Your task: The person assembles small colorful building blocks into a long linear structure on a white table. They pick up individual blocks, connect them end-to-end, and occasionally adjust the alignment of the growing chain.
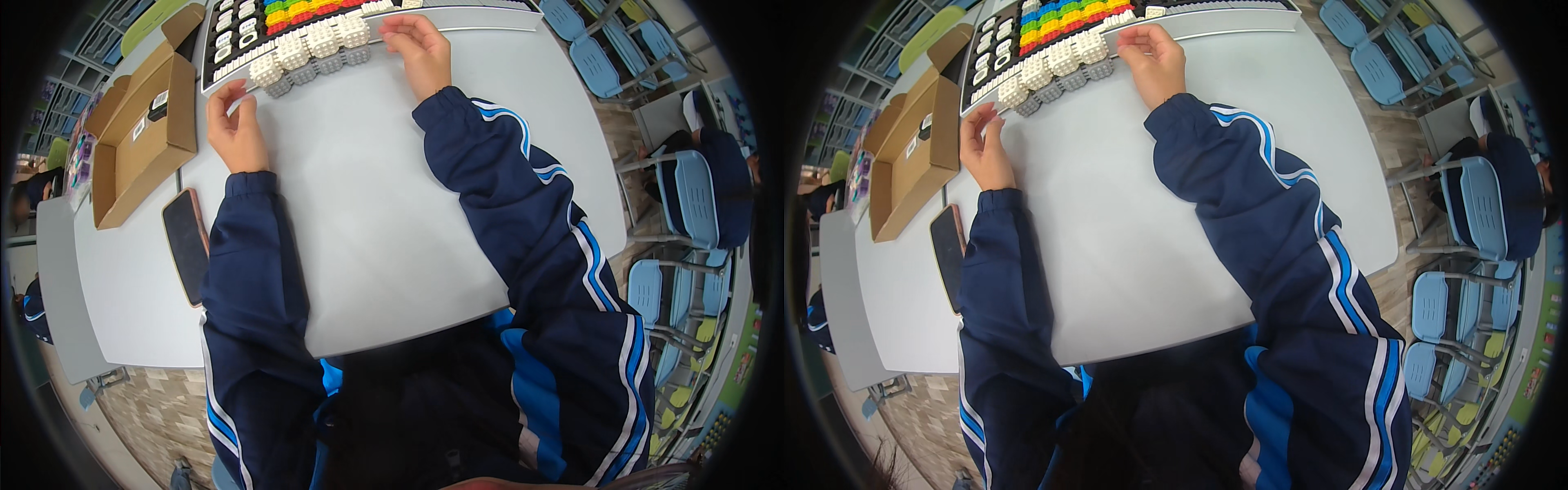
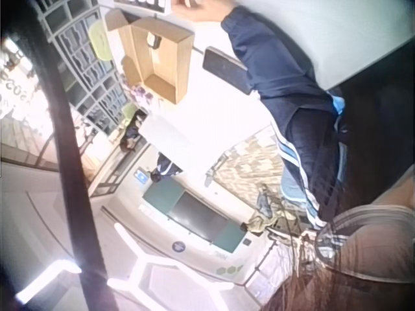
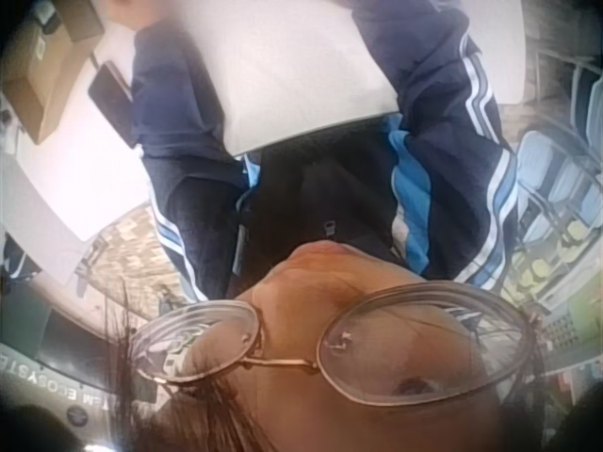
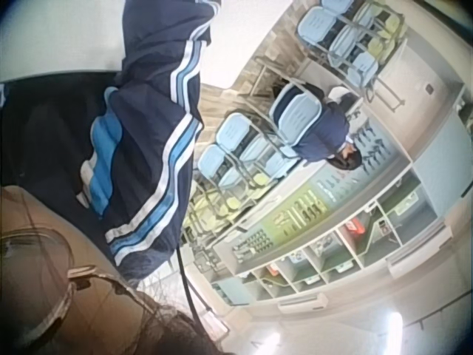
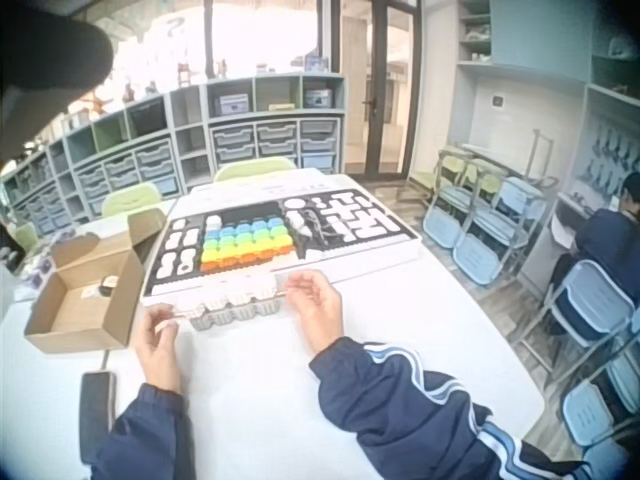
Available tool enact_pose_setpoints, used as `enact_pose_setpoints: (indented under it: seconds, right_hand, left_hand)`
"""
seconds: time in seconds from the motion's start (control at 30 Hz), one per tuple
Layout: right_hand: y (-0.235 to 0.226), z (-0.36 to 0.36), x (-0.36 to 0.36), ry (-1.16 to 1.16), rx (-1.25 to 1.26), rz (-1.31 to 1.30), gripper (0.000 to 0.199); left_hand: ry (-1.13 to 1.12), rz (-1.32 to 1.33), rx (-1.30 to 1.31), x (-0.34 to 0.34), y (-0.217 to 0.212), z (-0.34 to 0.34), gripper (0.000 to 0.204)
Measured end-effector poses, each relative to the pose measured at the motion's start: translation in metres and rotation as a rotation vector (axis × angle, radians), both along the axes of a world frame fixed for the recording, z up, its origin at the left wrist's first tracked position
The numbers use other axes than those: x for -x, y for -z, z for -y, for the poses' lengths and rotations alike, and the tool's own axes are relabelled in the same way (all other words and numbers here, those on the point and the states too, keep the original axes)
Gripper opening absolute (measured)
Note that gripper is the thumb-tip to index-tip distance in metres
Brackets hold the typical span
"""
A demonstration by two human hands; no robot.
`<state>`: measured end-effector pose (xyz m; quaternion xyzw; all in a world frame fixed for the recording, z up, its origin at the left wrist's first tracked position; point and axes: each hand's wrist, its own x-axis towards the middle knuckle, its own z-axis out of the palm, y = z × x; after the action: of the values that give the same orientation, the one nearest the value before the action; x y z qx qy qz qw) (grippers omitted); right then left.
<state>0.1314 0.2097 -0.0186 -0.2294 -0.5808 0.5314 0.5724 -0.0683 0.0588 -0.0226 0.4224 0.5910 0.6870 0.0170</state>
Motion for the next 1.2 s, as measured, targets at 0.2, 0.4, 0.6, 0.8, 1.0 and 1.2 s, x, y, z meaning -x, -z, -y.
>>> enact_pose_setpoints:
  seconds: [0.2,0.4,0.6,0.8,1.0,1.2]
  right_hand:
    - [0.000,0.003,0.003,-0.009,0.018,0.074,0.027]
    - [0.002,0.002,0.005,-0.079,0.063,0.079,0.029]
    - [0.006,0.001,0.006,-0.088,0.010,0.089,0.034]
    - [0.006,0.001,0.003,-0.085,0.001,0.109,0.036]
    - [0.000,0.017,0.006,-0.122,0.121,0.088,0.045]
    - [-0.001,0.022,0.009,-0.134,0.160,0.045,0.056]
  left_hand:
    - [0.047,0.066,0.168,-0.016,-0.006,-0.001,0.043]
    - [0.078,0.082,0.209,-0.021,-0.011,0.002,0.049]
    - [0.113,0.147,0.171,-0.018,-0.009,0.002,0.055]
    - [0.154,0.187,0.126,-0.025,-0.008,0.001,0.059]
    - [0.188,0.287,0.119,-0.032,-0.011,0.004,0.065]
    - [0.189,0.297,0.116,-0.039,-0.007,0.003,0.072]
